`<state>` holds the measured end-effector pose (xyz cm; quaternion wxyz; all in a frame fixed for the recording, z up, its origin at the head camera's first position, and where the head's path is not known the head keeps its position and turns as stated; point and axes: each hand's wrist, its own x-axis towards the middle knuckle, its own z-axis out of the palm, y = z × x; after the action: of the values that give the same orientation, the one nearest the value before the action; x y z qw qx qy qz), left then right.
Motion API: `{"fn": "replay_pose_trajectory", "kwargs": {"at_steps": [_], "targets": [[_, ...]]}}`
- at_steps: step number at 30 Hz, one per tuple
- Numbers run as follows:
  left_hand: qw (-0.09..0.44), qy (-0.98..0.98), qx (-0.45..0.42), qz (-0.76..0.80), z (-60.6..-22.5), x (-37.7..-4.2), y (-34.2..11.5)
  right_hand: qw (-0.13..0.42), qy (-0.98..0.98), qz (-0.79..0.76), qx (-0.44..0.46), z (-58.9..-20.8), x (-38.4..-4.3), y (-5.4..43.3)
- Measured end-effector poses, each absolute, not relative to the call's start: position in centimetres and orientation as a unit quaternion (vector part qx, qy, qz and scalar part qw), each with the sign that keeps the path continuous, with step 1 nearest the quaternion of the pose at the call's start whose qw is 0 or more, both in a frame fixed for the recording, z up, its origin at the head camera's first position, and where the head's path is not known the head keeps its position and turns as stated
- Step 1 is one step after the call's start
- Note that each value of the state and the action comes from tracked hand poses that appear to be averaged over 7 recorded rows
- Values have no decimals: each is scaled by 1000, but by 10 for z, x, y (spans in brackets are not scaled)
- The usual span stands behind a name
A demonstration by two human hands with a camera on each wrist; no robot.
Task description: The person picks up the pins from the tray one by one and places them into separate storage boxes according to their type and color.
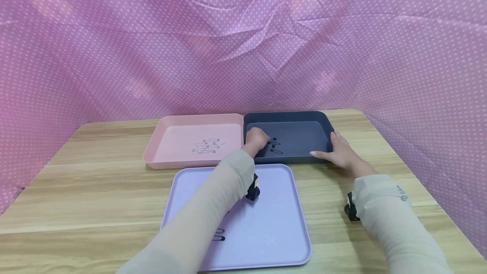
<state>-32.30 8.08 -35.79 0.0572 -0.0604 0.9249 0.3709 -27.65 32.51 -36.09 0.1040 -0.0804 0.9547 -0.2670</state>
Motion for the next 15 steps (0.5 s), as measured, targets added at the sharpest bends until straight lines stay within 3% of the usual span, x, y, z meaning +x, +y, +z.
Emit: {"fn": "replay_pose_trajectory", "kwargs": {"at_steps": [15], "targets": [[72, 919, 36, 385, -340, -305, 67, 96, 954, -269, -90, -362, -276, 326]]}}
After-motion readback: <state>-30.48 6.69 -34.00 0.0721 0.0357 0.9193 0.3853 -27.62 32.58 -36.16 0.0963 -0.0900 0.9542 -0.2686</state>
